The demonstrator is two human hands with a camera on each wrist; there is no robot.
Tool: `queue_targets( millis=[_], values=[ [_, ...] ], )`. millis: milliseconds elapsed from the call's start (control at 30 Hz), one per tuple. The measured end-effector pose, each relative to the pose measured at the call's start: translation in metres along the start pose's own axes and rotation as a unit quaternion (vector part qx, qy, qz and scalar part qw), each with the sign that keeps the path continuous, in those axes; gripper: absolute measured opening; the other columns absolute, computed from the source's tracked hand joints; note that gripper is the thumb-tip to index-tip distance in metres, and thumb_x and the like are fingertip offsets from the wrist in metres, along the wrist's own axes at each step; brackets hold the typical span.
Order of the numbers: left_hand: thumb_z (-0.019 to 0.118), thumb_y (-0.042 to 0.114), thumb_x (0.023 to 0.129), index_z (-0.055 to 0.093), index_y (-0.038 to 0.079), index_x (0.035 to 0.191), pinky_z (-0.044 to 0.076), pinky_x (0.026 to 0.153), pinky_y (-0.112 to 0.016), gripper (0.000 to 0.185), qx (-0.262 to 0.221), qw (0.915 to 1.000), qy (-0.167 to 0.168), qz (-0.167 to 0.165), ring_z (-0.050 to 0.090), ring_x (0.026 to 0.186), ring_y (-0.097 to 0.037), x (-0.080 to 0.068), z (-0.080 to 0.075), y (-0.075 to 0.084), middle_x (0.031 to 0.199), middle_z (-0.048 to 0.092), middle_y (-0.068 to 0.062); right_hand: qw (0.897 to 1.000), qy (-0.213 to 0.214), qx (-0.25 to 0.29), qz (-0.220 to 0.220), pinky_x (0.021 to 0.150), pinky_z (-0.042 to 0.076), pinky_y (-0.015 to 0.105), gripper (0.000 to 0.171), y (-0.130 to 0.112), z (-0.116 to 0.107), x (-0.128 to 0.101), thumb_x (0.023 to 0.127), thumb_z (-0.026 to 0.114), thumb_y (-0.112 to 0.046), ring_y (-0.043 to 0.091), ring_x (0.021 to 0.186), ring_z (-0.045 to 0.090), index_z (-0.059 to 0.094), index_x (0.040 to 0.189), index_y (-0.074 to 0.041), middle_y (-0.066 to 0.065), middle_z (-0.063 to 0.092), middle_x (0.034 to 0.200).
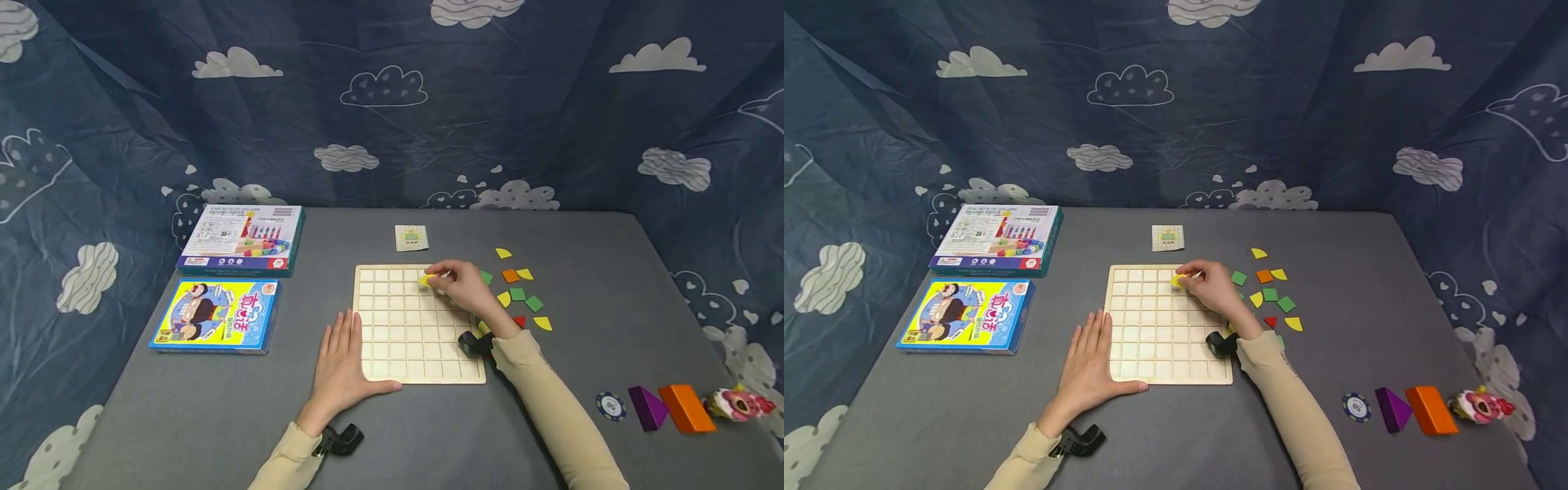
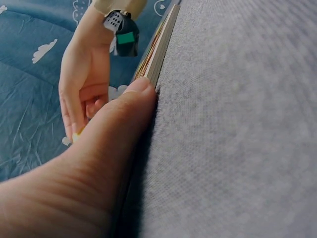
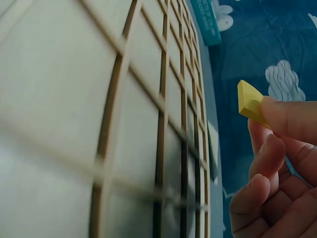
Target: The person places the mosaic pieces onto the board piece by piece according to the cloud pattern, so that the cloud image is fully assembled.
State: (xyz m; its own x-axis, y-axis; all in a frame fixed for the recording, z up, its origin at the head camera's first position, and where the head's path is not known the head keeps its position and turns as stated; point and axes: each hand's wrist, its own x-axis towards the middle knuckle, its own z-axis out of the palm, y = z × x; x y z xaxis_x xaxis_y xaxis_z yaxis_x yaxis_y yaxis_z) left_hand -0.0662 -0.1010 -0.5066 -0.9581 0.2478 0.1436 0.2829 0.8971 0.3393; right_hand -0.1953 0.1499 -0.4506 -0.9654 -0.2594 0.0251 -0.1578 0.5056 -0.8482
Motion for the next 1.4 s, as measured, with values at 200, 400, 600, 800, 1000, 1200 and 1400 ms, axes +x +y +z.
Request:
queue_targets(
  millis=[200, 400, 600, 800, 1000, 1200, 1400],
  values=[
    [0.06, 0.086, 0.056, 0.017, -0.005, 0.149, 0.005, 0.112, -0.048, 0.137, 0.005, 1.0, -0.002, 0.0, 0.006, 0.142, -0.032, 0.001, 0.0, 0.001, 0.154, 0.014, -0.022, 1.0, -0.014, -0.006, -0.002, 0.046, 0.034, 0.027, 0.011, -0.008, 0.017, 0.007, 0.087, 0.07, -0.01, 0.018, 0.053, 0.042, 0.071, 0.097, -0.004, 0.006, 0.063, 0.082],
    [0.059, 0.087, 0.055, 0.019, -0.005, 0.148, 0.006, 0.112, -0.048, 0.137, 0.009, 0.9999, 0.007, 0.0, 0.008, 0.142, -0.033, 0.0, 0.001, 0.0, 0.154, 0.015, -0.022, 0.999, -0.037, -0.008, 0.006, 0.049, 0.035, 0.028, 0.007, -0.013, 0.032, 0.014, 0.086, 0.071, -0.011, 0.016, 0.052, 0.041, 0.071, 0.091, -0.006, 0.004, 0.062, 0.076],
    [0.06, 0.087, 0.055, 0.021, -0.006, 0.148, 0.008, 0.111, -0.049, 0.137, 0.006, 0.9998, 0.017, 0.005, 0.011, 0.141, -0.035, -0.001, 0.001, 0.0, 0.153, 0.016, -0.023, 0.999, -0.027, -0.03, -0.007, 0.053, 0.036, 0.027, 0.004, -0.014, 0.041, 0.021, 0.084, 0.072, -0.01, 0.015, 0.056, 0.044, 0.072, 0.087, -0.007, 0.0, 0.062, 0.073],
    [0.062, 0.085, 0.054, 0.022, -0.006, 0.147, 0.007, 0.112, -0.048, 0.137, 0.005, 0.9998, 0.016, 0.004, 0.011, 0.141, -0.035, 0.0, -0.001, 0.001, 0.153, 0.016, -0.024, 0.999, -0.029, -0.04, -0.012, 0.06, 0.038, 0.028, 0.004, -0.015, 0.043, 0.025, 0.083, 0.073, -0.009, 0.017, 0.064, 0.05, 0.072, 0.084, -0.005, 0.0, 0.062, 0.071],
    [0.062, 0.085, 0.054, 0.02, -0.005, 0.148, 0.006, 0.112, -0.048, 0.137, 0.009, 0.9999, 0.005, 0.0, 0.009, 0.142, -0.033, 0.0, -0.001, 0.002, 0.153, 0.015, -0.023, 0.998, -0.035, -0.045, 0.009, 0.066, 0.04, 0.03, 0.004, -0.014, 0.045, 0.026, 0.082, 0.074, -0.01, 0.016, 0.068, 0.053, 0.072, 0.084, -0.007, 0.0, 0.063, 0.073],
    [0.063, 0.084, 0.055, 0.019, -0.006, 0.148, 0.005, 0.112, -0.048, 0.137, 0.005, 1.0, 0.002, -0.001, 0.009, 0.142, -0.033, -0.001, 0.0, 0.002, 0.153, 0.015, -0.023, 0.998, -0.038, -0.054, 0.013, 0.069, 0.041, 0.031, 0.004, -0.013, 0.047, 0.025, 0.083, 0.073, -0.01, 0.017, 0.07, 0.055, 0.072, 0.086, -0.008, 0.0, 0.063, 0.075],
    [0.062, 0.085, 0.055, 0.019, -0.005, 0.148, 0.006, 0.112, -0.048, 0.137, 0.005, 1.0, 0.004, -0.001, 0.009, 0.142, -0.034, 0.0, 0.0, 0.001, 0.153, 0.015, -0.023, 0.997, -0.043, -0.07, 0.009, 0.073, 0.043, 0.033, 0.004, -0.015, 0.047, 0.027, 0.084, 0.073, -0.011, 0.016, 0.071, 0.056, 0.074, 0.087, -0.008, -0.001, 0.064, 0.075]
  ],
)
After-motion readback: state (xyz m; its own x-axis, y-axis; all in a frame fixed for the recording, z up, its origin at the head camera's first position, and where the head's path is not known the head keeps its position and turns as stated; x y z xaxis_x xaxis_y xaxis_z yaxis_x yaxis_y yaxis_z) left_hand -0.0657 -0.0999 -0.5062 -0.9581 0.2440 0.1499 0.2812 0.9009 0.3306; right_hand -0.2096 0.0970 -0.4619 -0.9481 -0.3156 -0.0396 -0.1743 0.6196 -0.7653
